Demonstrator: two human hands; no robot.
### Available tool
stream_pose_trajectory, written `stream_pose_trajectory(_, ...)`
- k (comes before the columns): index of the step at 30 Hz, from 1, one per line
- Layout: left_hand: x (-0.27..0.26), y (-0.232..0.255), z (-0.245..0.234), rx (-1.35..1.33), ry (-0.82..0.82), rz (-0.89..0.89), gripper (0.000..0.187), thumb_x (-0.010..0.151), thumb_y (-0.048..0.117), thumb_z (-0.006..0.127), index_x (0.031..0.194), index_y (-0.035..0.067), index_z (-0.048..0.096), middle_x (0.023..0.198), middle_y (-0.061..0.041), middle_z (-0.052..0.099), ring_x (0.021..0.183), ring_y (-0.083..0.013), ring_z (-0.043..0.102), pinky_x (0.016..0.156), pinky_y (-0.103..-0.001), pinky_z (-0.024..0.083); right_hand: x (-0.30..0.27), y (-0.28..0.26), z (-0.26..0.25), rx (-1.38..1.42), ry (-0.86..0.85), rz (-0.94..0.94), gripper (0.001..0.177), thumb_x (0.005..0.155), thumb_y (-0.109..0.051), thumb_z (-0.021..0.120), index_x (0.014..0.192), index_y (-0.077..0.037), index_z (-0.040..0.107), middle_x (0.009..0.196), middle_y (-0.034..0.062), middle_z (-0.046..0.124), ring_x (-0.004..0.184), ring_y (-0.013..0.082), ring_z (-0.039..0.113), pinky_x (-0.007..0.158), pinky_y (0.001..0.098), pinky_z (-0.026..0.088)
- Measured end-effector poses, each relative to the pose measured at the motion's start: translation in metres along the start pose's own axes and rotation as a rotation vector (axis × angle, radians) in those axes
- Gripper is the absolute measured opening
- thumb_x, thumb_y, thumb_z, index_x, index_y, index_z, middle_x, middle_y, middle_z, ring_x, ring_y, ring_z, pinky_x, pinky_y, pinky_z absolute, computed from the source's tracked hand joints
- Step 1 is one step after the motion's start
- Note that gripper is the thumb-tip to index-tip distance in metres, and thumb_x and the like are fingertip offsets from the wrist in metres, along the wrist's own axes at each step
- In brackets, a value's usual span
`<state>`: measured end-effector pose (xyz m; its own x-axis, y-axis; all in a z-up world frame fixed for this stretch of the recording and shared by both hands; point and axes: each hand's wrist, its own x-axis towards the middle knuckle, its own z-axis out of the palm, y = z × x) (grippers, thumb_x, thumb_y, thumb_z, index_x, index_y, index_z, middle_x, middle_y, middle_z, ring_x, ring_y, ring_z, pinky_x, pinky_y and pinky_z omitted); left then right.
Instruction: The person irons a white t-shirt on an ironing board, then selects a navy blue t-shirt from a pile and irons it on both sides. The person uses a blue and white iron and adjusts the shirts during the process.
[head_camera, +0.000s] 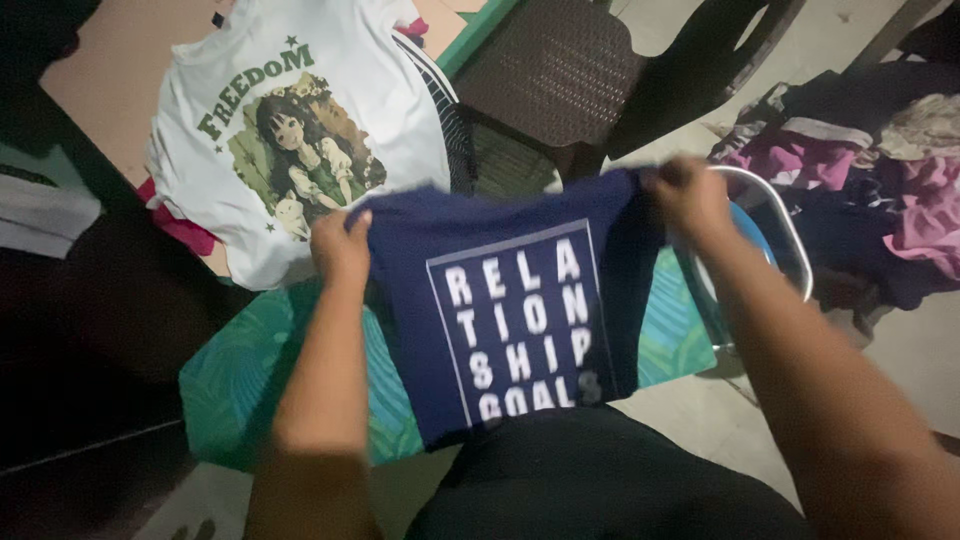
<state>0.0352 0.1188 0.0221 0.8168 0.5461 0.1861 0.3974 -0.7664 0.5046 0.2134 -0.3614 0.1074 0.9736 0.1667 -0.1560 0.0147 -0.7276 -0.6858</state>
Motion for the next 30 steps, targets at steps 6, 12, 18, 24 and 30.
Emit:
stream_pose_trajectory(6, 0.039, 0.025, -0.006, -0.002, 0.108, -0.127, 0.041, 0.089, 0.029, 0.079, 0.115, 0.000, 0.070, 0.114, -0.025, 0.065, 0.106, -0.0413, 0.059, 0.093, -0.053, 0.045, 0.052, -0.014, 0.012, 0.059, 0.198, -0.153, 0.043, 0.092, -0.017, 0.083, 0.123, 0.006, 0.063, 0.106, 0.0230, 0.072, 0.085, 0.0274, 0.072, 0.068, 0.0366, 0.058)
stream_pose_trajectory(12, -0.004, -0.017, 0.017, 0.285, -0.416, -0.379, 0.064, 0.095, 0.062, 0.063, 0.103, -0.001, 0.072, 0.106, -0.027, 0.070, 0.099, -0.0454, 0.067, 0.087, -0.056, 0.052, 0.031, 0.073, 0.061, -0.159, -0.068, 0.154, 0.041, 0.094, -0.027, 0.075, 0.123, 0.000, 0.066, 0.105, 0.0221, 0.073, 0.095, 0.0341, 0.071, 0.084, 0.0496, 0.056)
stream_pose_trajectory(18, -0.065, -0.038, 0.058, -0.283, -0.594, -0.811, 0.055, 0.093, 0.051, 0.070, 0.086, -0.004, 0.069, 0.066, -0.009, 0.068, 0.053, -0.0253, 0.067, 0.056, -0.046, 0.055, 0.009, 0.119, 0.109, -0.327, -0.179, 0.297, 0.049, 0.104, -0.043, 0.070, 0.106, 0.006, 0.075, 0.103, 0.0286, 0.073, 0.099, 0.0398, 0.070, 0.089, 0.0464, 0.054)
stream_pose_trajectory(24, -0.049, -0.069, 0.092, -0.374, -0.117, -0.498, 0.041, 0.092, 0.030, 0.083, 0.089, -0.007, 0.065, 0.086, -0.014, 0.068, 0.076, -0.0223, 0.060, 0.068, -0.038, 0.050, 0.029, 0.108, 0.112, 0.435, 0.120, 0.347, 0.031, 0.098, -0.023, 0.071, 0.117, 0.002, 0.069, 0.099, 0.0146, 0.073, 0.084, 0.0221, 0.067, 0.069, 0.0342, 0.054)
stream_pose_trajectory(30, -0.049, -0.071, 0.097, -0.729, 0.020, -0.693, 0.053, 0.081, 0.013, 0.085, 0.119, -0.001, 0.051, 0.107, -0.012, 0.061, 0.080, -0.0176, 0.061, 0.061, -0.034, 0.053, 0.022, 0.093, 0.098, 0.374, -0.004, 0.501, 0.041, 0.096, -0.024, 0.072, 0.127, 0.000, 0.061, 0.091, 0.0118, 0.065, 0.075, 0.0193, 0.058, 0.057, 0.0333, 0.046)
